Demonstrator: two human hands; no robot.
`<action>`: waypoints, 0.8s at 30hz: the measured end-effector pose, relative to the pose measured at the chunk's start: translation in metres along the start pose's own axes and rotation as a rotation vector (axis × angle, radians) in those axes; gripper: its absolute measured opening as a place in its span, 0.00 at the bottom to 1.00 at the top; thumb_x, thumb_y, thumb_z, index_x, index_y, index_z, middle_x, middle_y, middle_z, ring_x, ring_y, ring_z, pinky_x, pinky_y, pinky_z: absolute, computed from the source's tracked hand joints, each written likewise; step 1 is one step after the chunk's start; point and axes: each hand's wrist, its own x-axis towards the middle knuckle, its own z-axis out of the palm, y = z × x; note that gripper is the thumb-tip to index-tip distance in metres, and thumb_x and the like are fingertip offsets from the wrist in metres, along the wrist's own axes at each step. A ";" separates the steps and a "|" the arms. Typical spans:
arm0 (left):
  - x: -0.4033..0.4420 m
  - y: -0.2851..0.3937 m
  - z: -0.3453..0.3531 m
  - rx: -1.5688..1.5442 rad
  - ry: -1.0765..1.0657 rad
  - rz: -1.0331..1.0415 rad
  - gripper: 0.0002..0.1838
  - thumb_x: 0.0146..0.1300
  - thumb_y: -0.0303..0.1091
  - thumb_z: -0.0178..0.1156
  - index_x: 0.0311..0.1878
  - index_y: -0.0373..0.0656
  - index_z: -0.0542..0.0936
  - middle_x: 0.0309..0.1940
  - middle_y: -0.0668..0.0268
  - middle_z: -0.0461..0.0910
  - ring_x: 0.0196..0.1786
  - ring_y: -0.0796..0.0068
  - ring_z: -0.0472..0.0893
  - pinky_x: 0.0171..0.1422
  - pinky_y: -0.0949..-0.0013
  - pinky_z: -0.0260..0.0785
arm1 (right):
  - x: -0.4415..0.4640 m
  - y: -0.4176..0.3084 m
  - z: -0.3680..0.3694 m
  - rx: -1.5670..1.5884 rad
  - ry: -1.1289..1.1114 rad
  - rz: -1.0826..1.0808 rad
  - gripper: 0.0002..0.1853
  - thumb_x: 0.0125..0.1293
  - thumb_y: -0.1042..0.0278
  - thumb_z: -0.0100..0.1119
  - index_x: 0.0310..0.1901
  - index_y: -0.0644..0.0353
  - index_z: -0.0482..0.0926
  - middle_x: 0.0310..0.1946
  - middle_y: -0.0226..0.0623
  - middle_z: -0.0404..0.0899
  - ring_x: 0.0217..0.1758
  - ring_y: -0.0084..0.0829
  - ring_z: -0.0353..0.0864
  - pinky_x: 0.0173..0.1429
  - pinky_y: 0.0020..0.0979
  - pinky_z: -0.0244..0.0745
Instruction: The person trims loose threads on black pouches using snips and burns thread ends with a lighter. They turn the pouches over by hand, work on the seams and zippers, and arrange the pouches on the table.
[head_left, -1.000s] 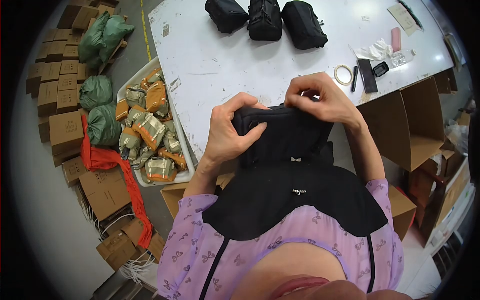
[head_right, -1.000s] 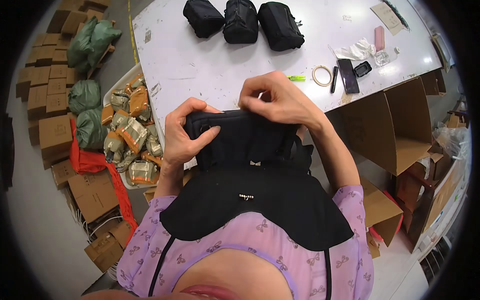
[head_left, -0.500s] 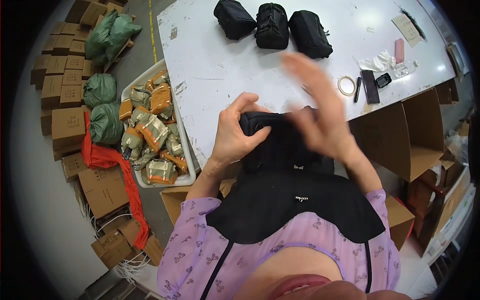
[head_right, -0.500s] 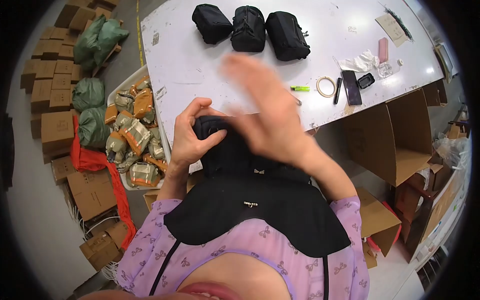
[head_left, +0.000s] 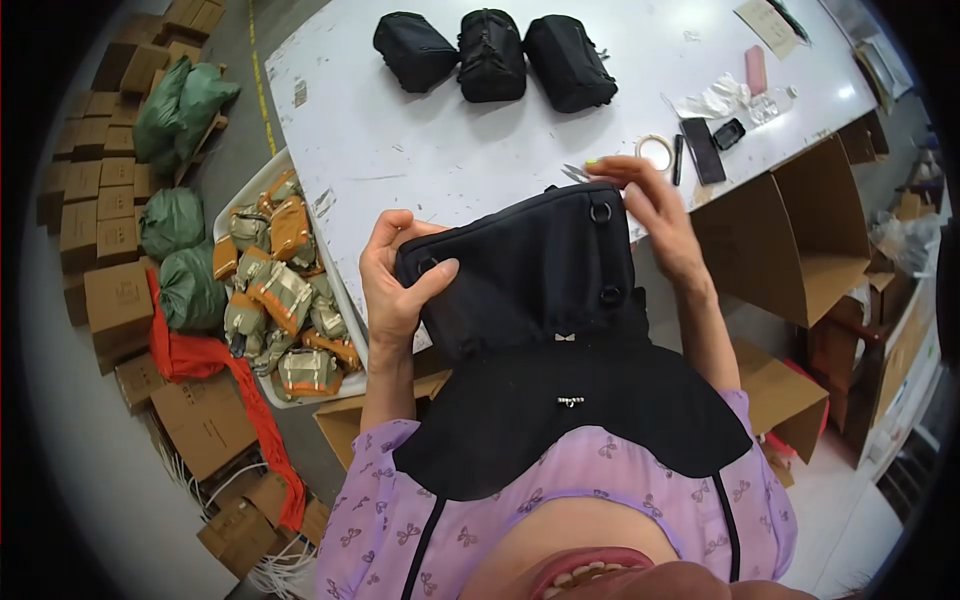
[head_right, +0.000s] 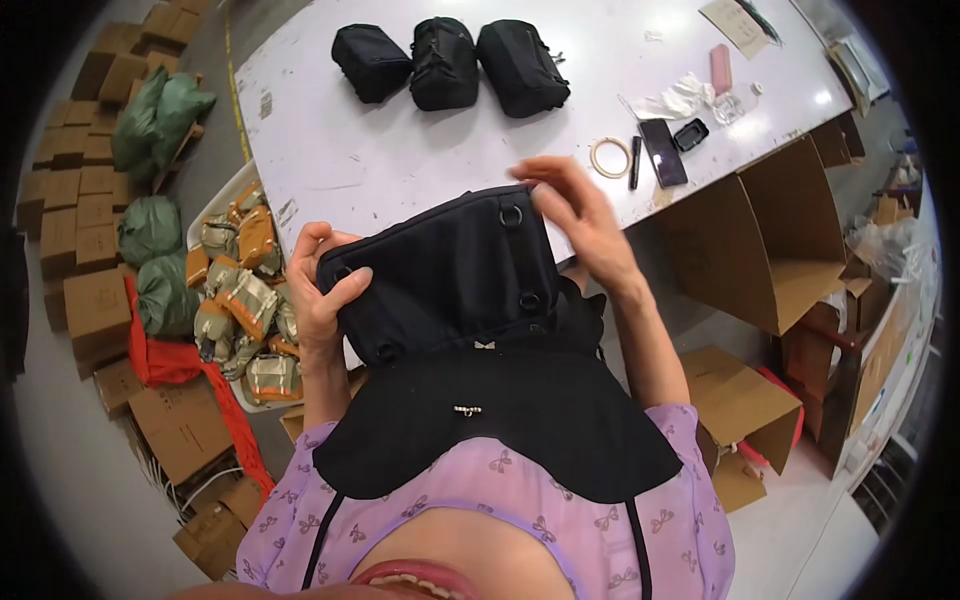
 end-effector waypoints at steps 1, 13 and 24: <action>0.000 -0.002 0.001 0.007 -0.007 0.009 0.27 0.50 0.18 0.67 0.53 0.37 0.68 0.39 0.56 0.83 0.41 0.75 0.82 0.49 0.74 0.74 | -0.004 0.002 0.003 -0.029 -0.099 -0.016 0.22 0.67 0.67 0.61 0.61 0.63 0.70 0.58 0.37 0.77 0.58 0.26 0.76 0.63 0.30 0.69; 0.001 -0.013 0.004 -0.084 0.007 0.009 0.28 0.48 0.17 0.66 0.54 0.39 0.69 0.39 0.53 0.84 0.42 0.72 0.84 0.51 0.72 0.76 | -0.017 -0.008 0.015 -0.282 -0.037 -0.014 0.17 0.54 0.69 0.75 0.39 0.63 0.76 0.29 0.27 0.77 0.33 0.17 0.74 0.39 0.22 0.71; 0.011 -0.012 0.000 -0.178 0.095 -0.067 0.28 0.46 0.18 0.66 0.52 0.37 0.69 0.38 0.53 0.83 0.39 0.71 0.84 0.48 0.71 0.78 | -0.011 -0.009 0.017 -0.146 -0.052 -0.066 0.25 0.61 0.63 0.69 0.57 0.64 0.74 0.46 0.36 0.79 0.50 0.24 0.78 0.55 0.27 0.74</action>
